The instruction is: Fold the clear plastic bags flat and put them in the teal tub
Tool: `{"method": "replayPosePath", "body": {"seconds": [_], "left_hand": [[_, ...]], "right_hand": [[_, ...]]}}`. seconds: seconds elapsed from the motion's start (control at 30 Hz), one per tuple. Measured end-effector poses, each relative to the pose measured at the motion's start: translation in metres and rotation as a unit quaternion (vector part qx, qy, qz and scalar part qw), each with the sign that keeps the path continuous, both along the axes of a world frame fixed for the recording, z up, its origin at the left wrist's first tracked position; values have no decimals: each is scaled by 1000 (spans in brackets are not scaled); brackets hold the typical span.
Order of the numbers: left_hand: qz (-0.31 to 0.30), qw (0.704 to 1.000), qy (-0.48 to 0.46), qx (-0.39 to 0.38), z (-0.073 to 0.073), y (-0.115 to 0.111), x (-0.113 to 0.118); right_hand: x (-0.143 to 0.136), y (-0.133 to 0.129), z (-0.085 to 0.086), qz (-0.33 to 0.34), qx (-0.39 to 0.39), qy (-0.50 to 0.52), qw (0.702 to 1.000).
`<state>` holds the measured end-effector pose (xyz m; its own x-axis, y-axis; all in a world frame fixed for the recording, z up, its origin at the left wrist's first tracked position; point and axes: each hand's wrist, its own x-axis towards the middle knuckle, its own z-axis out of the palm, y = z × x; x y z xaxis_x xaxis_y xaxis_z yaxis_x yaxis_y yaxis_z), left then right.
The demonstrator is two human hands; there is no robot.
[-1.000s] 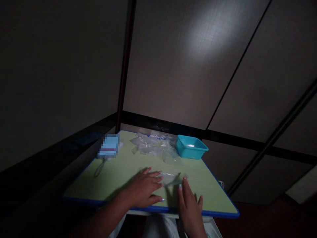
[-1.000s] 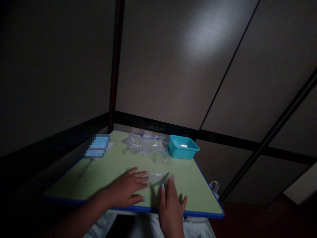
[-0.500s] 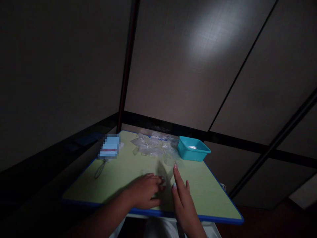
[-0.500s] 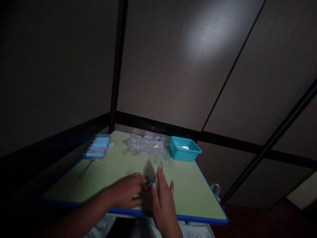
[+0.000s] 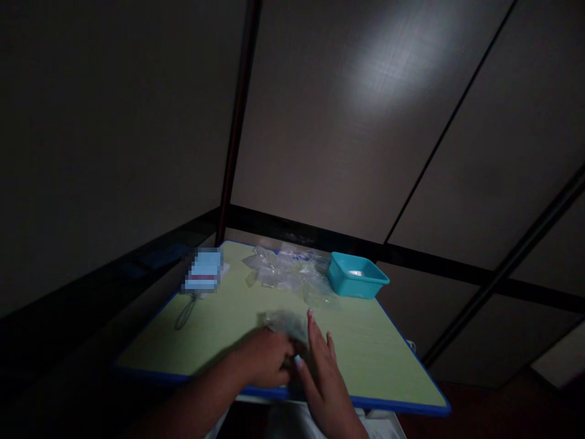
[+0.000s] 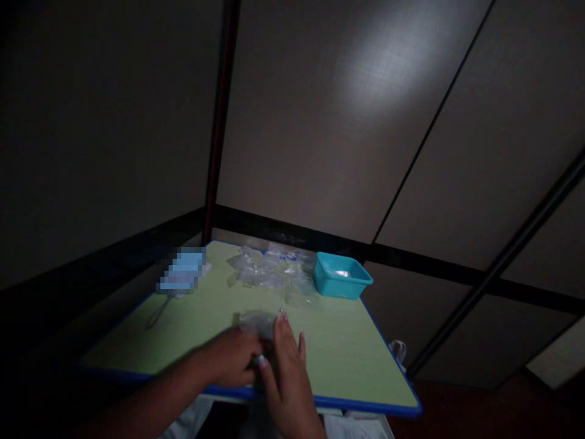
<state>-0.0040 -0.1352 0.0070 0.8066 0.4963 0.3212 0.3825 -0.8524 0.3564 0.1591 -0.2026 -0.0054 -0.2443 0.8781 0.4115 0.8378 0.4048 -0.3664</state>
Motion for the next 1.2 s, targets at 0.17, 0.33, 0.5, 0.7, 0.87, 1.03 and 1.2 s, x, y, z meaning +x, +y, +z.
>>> {"method": "replayPosePath", "body": {"seconds": [0.17,0.33,0.5,0.7,0.87,1.03,1.2], "left_hand": [[11,999,23,34,0,-1,-2],[14,999,33,38,-2,0,-3],[18,999,26,30,-4,1,-2],[19,999,18,20,-4,2,-2],[24,999,16,14,-6,2,-2],[36,999,7,24,-6,3,-3],[149,975,-149,-74,0,10,-7]], "right_hand": [[18,12,-4,-109,-57,-30,992],[12,19,2,-93,-120,-60,987],[8,23,3,-64,-144,-71,985],[6,26,5,-57,-152,-99,982],[3,26,4,-74,-150,-128,978],[0,25,3,-101,-153,-148,972],[-1,26,2,-113,-143,-149,972]]}}
